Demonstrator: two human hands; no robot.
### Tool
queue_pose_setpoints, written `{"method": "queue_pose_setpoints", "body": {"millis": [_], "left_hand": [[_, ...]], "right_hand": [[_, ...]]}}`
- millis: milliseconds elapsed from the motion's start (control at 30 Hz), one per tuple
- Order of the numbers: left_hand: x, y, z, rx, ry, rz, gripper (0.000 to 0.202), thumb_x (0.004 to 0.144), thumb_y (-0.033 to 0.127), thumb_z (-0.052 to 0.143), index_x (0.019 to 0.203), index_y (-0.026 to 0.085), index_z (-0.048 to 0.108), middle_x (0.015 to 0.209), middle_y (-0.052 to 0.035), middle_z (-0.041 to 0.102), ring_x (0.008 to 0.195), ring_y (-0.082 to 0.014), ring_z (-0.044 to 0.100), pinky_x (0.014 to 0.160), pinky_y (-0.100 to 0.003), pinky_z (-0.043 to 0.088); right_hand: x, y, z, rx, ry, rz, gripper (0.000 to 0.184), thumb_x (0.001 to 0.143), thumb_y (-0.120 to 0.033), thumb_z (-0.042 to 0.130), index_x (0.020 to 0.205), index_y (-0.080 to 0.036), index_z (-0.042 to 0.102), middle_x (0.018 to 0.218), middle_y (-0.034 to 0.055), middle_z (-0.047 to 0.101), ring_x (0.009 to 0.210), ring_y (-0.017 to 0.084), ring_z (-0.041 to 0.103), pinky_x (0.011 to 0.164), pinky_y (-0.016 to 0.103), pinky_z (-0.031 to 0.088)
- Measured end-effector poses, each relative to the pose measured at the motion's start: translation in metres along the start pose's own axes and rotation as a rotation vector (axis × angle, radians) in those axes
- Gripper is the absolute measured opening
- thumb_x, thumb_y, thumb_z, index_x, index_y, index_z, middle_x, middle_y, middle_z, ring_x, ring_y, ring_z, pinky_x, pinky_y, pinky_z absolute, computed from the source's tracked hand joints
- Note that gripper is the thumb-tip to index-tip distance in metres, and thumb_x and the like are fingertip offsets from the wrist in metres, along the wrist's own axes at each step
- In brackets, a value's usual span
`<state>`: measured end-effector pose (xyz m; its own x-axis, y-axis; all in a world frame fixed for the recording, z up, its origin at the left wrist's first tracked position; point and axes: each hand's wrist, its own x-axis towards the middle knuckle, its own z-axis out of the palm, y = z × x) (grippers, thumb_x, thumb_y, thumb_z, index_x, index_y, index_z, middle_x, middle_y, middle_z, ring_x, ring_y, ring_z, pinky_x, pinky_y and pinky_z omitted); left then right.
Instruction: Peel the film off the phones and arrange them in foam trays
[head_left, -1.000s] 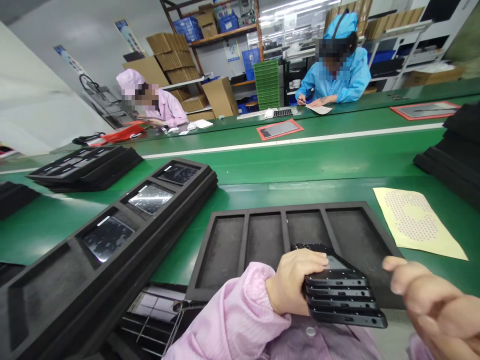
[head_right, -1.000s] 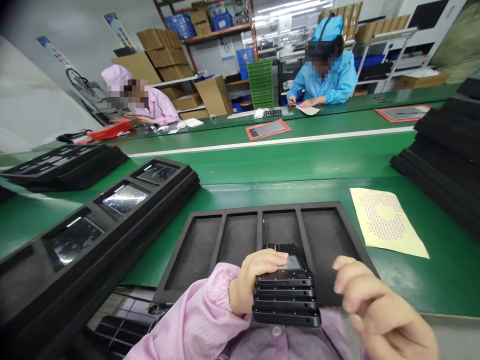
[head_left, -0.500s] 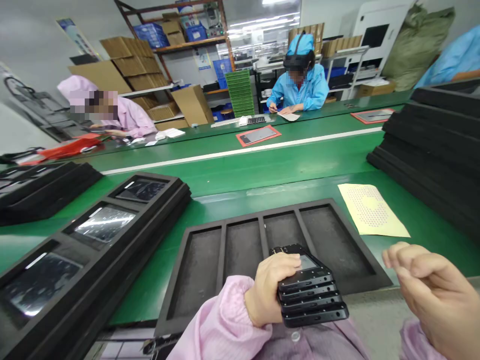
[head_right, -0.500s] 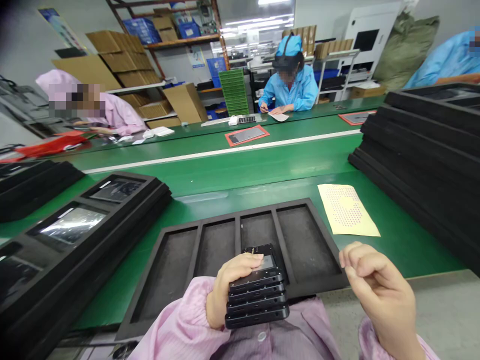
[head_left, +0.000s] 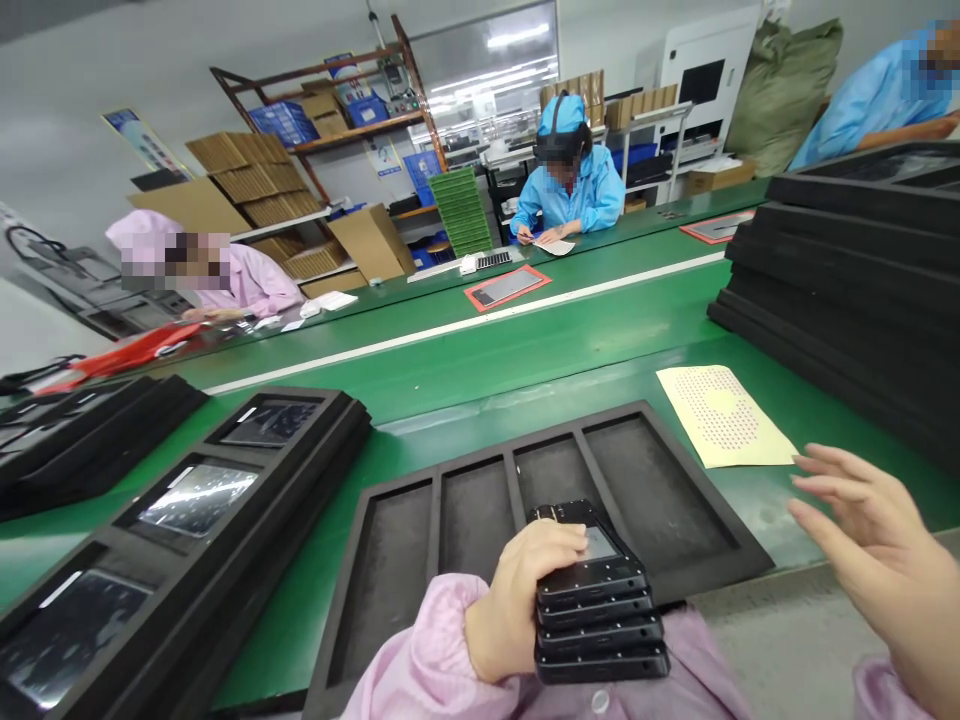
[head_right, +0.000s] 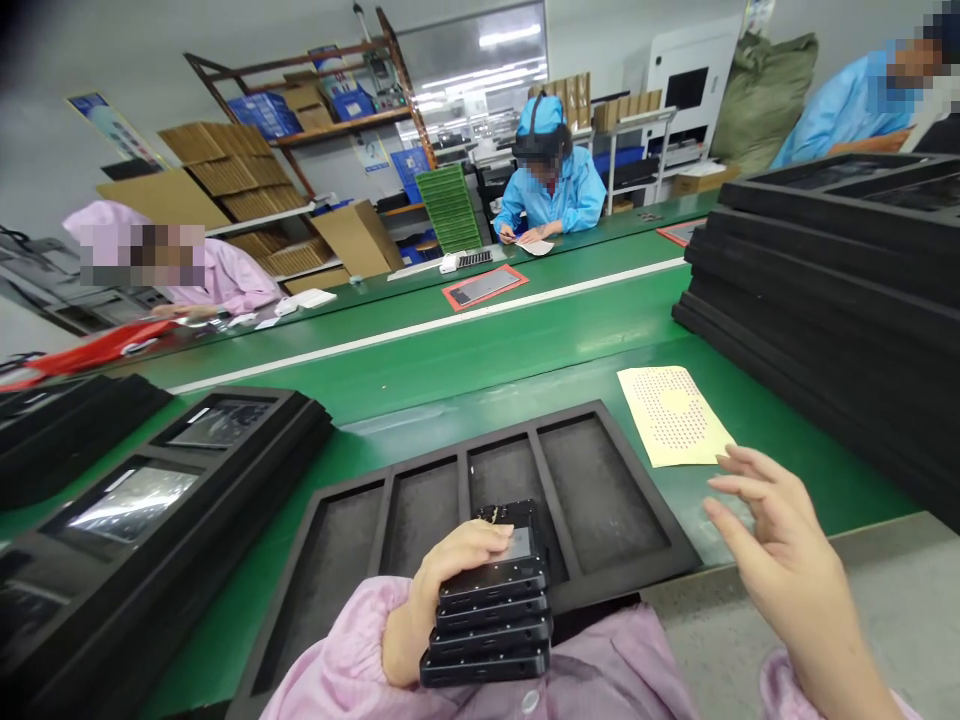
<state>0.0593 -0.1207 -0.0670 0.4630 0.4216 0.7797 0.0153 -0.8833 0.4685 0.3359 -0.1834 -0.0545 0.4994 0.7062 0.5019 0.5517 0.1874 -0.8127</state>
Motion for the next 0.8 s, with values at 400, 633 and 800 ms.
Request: {"method": "queue_pose_setpoints", "body": {"millis": [400,633,800], "left_hand": [[0.087,-0.005,-0.023,0.556,-0.859,0.335,0.012,0.083,0.016,0.046,0.085,0.017,0.058,0.083,-0.0048,0.067,0.075,-0.0172,0.059,0.066,-0.030,0.042],[0.083,-0.013,-0.003,0.652,-1.257,0.371,0.015,0.077,0.020,0.062,0.064,0.027,0.065,0.067,-0.0006,0.066,0.066,-0.0166,0.054,0.072,-0.035,0.037],[0.062,-0.013,-0.009,0.708,-1.072,0.332,0.017,0.080,0.021,0.057,0.070,0.031,0.067,0.077,-0.0021,0.066,0.090,-0.0229,0.054,0.095,-0.047,0.029]], "right_hand": [[0.015,-0.014,0.010,-0.328,-0.224,0.193,0.035,0.071,-0.053,0.049,0.052,-0.024,0.051,0.047,-0.0011,0.052,0.042,0.016,0.050,0.043,0.026,0.042],[0.047,-0.014,0.092,0.086,-0.762,0.146,0.058,0.065,-0.050,0.052,0.113,-0.018,0.048,0.108,0.0130,0.057,0.084,0.024,0.058,0.065,0.034,0.049],[0.054,-0.019,0.155,0.216,-0.938,0.246,0.066,0.069,-0.052,0.048,0.125,-0.018,0.038,0.123,0.0139,0.046,0.065,0.015,0.053,0.047,0.027,0.042]]}}
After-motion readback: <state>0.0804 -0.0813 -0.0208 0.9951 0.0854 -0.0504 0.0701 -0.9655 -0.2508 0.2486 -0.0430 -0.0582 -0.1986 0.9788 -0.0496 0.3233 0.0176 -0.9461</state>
